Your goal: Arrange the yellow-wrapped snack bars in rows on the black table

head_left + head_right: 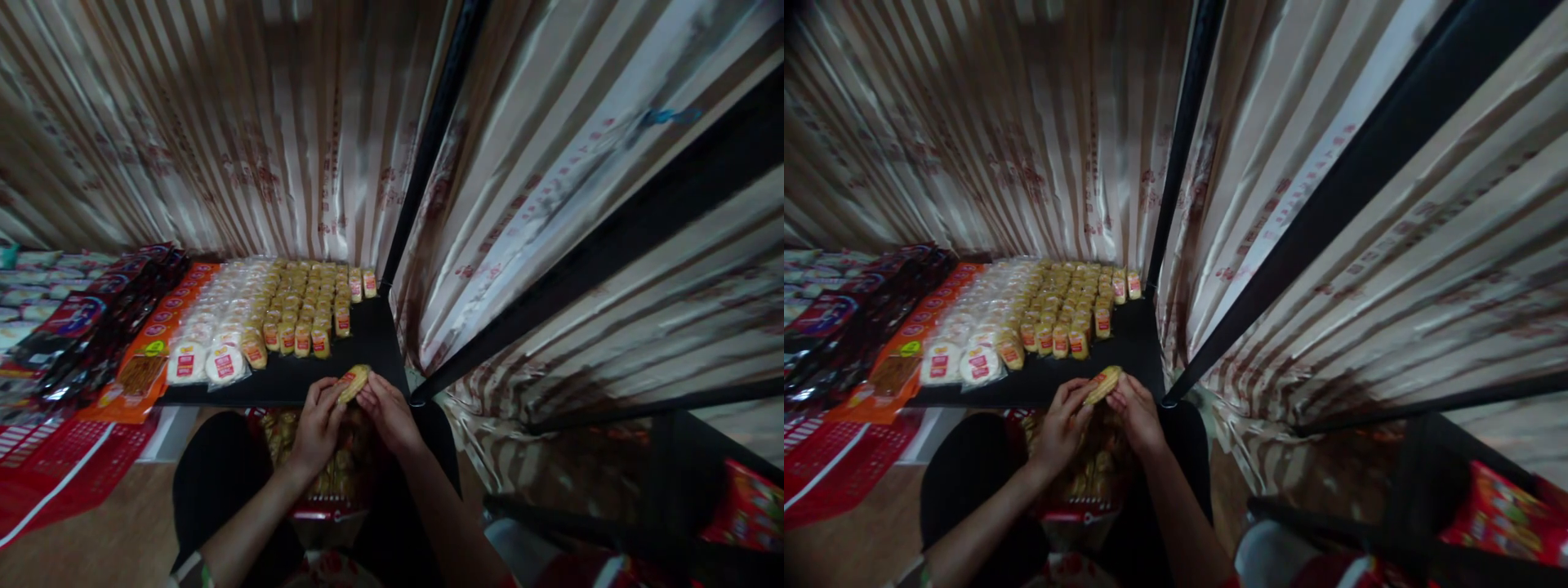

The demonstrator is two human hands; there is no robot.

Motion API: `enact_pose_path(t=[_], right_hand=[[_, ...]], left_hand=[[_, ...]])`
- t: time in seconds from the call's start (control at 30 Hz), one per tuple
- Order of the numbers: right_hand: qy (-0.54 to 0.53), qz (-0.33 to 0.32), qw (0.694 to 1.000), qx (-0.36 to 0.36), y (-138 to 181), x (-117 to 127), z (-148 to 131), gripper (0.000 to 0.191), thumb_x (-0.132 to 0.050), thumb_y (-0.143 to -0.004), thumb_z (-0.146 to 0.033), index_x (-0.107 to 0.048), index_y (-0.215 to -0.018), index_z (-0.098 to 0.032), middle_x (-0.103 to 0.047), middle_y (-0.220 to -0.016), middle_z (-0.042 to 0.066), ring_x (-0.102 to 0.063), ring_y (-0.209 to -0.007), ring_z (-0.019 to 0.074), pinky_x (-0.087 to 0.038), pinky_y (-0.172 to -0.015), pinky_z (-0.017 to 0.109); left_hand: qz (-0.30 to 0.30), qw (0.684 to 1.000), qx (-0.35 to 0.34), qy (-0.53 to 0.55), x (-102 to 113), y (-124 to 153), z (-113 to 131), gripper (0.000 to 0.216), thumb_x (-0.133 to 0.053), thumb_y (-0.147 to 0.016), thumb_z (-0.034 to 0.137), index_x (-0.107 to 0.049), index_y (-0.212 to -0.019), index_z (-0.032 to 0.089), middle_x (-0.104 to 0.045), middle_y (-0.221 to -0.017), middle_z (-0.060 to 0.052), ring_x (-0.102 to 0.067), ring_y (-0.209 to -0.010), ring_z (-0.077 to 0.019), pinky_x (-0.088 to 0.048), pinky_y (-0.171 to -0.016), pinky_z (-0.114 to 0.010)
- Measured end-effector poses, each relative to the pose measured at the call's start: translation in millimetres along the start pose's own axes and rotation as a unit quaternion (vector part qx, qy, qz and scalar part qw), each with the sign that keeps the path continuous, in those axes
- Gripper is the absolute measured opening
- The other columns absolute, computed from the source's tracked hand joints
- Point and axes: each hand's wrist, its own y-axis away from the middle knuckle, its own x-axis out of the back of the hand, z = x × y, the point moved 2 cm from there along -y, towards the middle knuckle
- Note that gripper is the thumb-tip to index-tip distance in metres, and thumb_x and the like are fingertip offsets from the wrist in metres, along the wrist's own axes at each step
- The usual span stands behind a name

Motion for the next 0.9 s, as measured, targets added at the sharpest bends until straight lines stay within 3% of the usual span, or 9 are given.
enact_pose_path(t=[0.3, 0.5, 0.67, 0.8, 0.9], right_hand=[[-0.006, -0.049, 0.997, 0.058, -11, -6, -4, 0.036, -0.072, -0.068, -0.038, -0.065, -0.098, -0.02, -0.068, -0.091, 0.002, -0.062, -0.082, 0.0125, -0.047, -0.076, 0.023], [-0.004, 0.019, 0.999, 0.049, -23, -4, -7, 0.032, -0.075, -0.061, -0.03, -0.064, -0.088, -0.018, -0.067, -0.081, -0.001, -0.061, -0.074, 0.0108, -0.047, -0.068, 0.02], [-0.053, 0.065, 0.995, 0.051, -24, -4, -7, 0.042, -0.075, -0.056, -0.026, -0.059, -0.095, -0.021, -0.066, -0.088, -0.001, -0.062, -0.078, 0.0113, -0.049, -0.073, 0.022], [-0.04, 0.062, 0.994, 0.082, -27, -3, -4, 0.055, -0.074, -0.058, -0.028, -0.052, -0.109, -0.023, -0.066, -0.095, 0.001, -0.063, -0.085, 0.0143, -0.05, -0.075, 0.026], [0.028, 0.052, 0.991, 0.117, -33, 0, 0, 0.051, -0.071, -0.061, -0.033, -0.053, -0.107, -0.021, -0.067, -0.097, 0.004, -0.063, -0.086, 0.0168, -0.05, -0.074, 0.028]], left_hand=[[0.008, 0.987, -0.114, -0.114, -14, -4, -18, 0.036, -0.043, -0.087, 0.015, -0.055, -0.118, 0.028, -0.045, -0.119, -0.006, -0.051, -0.11, -0.0166, -0.047, -0.093, -0.034], [0.066, 0.988, -0.072, -0.116, -26, -16, -22, 0.038, -0.039, -0.084, 0.007, -0.061, -0.109, 0.026, -0.044, -0.119, -0.006, -0.051, -0.11, -0.016, -0.047, -0.094, -0.036], [0.082, 0.993, -0.046, -0.077, -24, -36, -15, 0.036, -0.043, -0.081, 0.009, -0.06, -0.111, 0.021, -0.045, -0.122, -0.008, -0.047, -0.116, -0.0185, -0.041, -0.101, -0.039], [0.074, 0.996, -0.022, -0.035, -22, -57, -12, 0.035, -0.047, -0.084, 0.02, -0.055, -0.117, 0.019, -0.053, -0.117, -0.009, -0.05, -0.112, -0.0186, -0.041, -0.099, -0.039], [0.078, 0.997, -0.001, -0.014, -25, -72, -12, 0.036, -0.047, -0.083, 0.021, -0.054, -0.118, 0.018, -0.057, -0.115, -0.008, -0.052, -0.109, -0.0183, -0.042, -0.098, -0.038]])
